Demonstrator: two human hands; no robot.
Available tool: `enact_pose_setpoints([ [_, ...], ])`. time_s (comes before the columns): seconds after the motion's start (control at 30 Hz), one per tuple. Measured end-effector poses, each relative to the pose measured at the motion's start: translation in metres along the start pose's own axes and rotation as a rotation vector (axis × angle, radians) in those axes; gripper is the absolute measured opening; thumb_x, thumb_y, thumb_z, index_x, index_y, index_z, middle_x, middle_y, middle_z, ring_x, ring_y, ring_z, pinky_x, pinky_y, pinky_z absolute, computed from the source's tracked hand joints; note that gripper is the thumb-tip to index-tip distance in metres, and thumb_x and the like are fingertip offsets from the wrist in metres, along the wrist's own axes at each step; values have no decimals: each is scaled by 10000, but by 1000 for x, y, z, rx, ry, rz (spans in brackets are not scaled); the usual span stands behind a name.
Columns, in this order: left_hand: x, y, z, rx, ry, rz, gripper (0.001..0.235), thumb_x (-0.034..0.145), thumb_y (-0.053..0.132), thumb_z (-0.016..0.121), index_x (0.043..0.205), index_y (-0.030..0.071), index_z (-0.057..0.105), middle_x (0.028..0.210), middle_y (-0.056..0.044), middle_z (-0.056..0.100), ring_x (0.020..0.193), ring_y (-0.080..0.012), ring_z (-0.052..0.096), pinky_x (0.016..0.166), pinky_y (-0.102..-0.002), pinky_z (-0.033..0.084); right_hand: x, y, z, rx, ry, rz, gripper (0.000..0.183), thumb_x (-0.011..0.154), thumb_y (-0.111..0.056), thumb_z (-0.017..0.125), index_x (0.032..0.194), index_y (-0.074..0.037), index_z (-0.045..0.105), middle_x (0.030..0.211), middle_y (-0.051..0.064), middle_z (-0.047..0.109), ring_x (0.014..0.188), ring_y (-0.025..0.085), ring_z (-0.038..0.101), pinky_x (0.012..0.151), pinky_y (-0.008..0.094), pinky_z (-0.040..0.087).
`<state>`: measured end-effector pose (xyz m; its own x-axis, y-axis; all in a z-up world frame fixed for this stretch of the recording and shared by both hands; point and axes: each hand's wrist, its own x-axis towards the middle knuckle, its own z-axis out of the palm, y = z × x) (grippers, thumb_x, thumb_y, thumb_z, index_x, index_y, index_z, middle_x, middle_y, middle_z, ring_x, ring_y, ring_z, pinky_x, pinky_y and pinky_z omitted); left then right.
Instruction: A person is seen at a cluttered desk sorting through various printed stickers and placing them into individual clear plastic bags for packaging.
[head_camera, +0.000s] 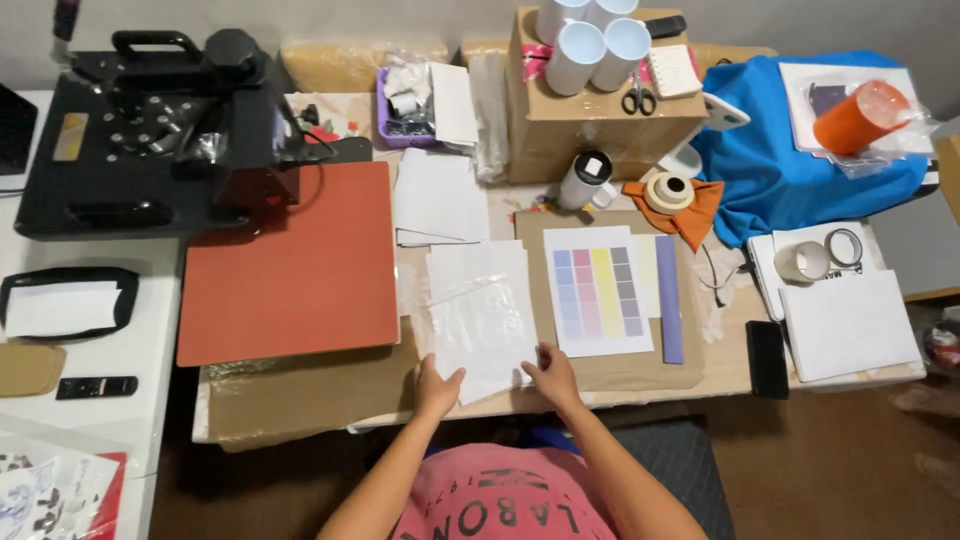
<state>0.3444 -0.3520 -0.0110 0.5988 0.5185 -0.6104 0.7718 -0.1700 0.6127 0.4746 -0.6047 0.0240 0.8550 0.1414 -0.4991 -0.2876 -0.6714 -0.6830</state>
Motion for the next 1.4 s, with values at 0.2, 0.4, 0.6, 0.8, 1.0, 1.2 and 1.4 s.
enact_pose_setpoints([
  [0.2, -6, 49, -8, -154, 137, -251, 1013, 898, 560, 945, 1672, 115, 466, 1603, -212, 589, 1562, -377, 567, 1254, -578, 477, 3, -17, -16, 5, -100, 74, 792, 904, -346, 978, 1549, -15, 659, 1386, 169, 747, 1287, 333, 777, 1064, 470, 650],
  [0.4, -16, 70, -17, 8, 139, -228, 867, 909, 534, 933, 1564, 80, 591, 1602, -184, 542, 1573, -389, 535, 1253, -546, 509, 15, -22, -14, -79, -174, 95, 703, 903, -371, 960, 1476, -55, 702, 1268, 107, 783, 1223, 293, 799, 1009, 438, 647],
  [0.6, -43, 105, -30, 92, 129, -228, 878, 955, 524, 890, 1604, 51, 534, 1671, -225, 474, 1607, -414, 499, 1260, -580, 512, 6, -42, -18, 6, -215, 205, 757, 894, -385, 953, 1499, -23, 676, 1336, 172, 781, 1288, 364, 768, 1035, 481, 629],
  [0.8, -52, 123, -45, 78, 93, -235, 831, 977, 515, 874, 1569, 29, 551, 1627, -234, 520, 1589, -420, 526, 1241, -591, 527, 25, -29, -5, 216, -167, 320, 676, 874, -328, 978, 1396, -3, 697, 1288, 200, 745, 1220, 377, 748, 983, 477, 615],
  [1.0, -33, 100, -38, 87, 87, -220, 862, 952, 590, 873, 1544, 44, 564, 1585, -232, 551, 1561, -430, 558, 1220, -586, 535, 11, -45, -9, 335, -206, 288, 787, 856, -347, 1022, 1426, -20, 589, 1337, 242, 673, 1301, 409, 702, 1050, 488, 597],
  [1.2, -4, 65, -26, 85, 108, -210, 926, 855, 735, 890, 1455, 67, 665, 1505, -220, 632, 1487, -410, 632, 1174, -567, 552, -42, -120, -48, 418, -367, 81, 731, 1044, -173, 825, 1685, -7, 514, 1624, 374, 594, 1563, 558, 511, 1237, 676, 491],
  [1.4, -16, 68, -26, -330, 69, -116, 1278, 797, 617, 1056, 1711, -16, 428, 1590, -326, 599, 1523, -444, 599, 1232, -558, 529, -21, -73, -58, 456, -425, -190, 472, 1026, -63, 821, 1493, -67, 754, 1373, 277, 795, 1355, 377, 700, 1142, 572, 560],
])
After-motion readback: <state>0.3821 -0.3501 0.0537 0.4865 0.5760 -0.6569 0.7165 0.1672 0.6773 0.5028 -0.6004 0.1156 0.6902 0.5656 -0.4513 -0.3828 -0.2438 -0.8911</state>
